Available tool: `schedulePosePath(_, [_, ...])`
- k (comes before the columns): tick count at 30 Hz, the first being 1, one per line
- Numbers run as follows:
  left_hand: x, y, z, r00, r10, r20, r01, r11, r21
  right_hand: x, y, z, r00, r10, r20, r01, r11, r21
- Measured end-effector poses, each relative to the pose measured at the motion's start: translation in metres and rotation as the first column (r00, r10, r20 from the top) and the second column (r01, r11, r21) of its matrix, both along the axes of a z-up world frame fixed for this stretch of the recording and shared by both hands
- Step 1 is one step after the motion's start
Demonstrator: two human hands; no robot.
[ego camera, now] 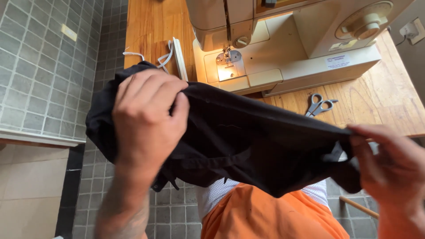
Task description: Trimming excess threads from a black garment using thread snips at a sewing workstation.
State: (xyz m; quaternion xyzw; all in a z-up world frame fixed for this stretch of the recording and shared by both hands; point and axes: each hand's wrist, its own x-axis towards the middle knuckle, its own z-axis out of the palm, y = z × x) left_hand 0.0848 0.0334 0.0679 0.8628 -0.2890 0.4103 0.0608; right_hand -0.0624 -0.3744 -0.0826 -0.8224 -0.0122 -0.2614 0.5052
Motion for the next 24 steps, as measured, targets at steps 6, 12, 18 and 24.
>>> schedulePosePath(6, [-0.043, 0.024, 0.086, 0.811, -0.412, -0.415, 0.349, 0.911, -0.222, -0.004, -0.112, -0.065, 0.988, 0.129, -0.087, -0.081, 0.904, 0.421])
schedulePosePath(12, [-0.034, -0.007, 0.037, 0.779, -0.425, -0.462, 0.454, 0.889, -0.052, -0.012, -0.088, -0.024, 1.0, 0.007, -0.022, -0.007, 1.0, 0.006])
schedulePosePath(18, [0.014, -0.021, -0.043, 0.934, -0.314, -0.173, 0.316, 0.949, -0.016, -0.015, -0.071, -0.014, 0.985, 0.084, 0.152, -0.066, 0.99, -0.122])
schedulePosePath(24, [0.04, -0.006, -0.065, 0.973, -0.158, -0.166, 0.159, 0.987, -0.007, -0.029, -0.073, -0.029, 1.0, 0.023, -0.007, -0.022, 0.998, 0.058])
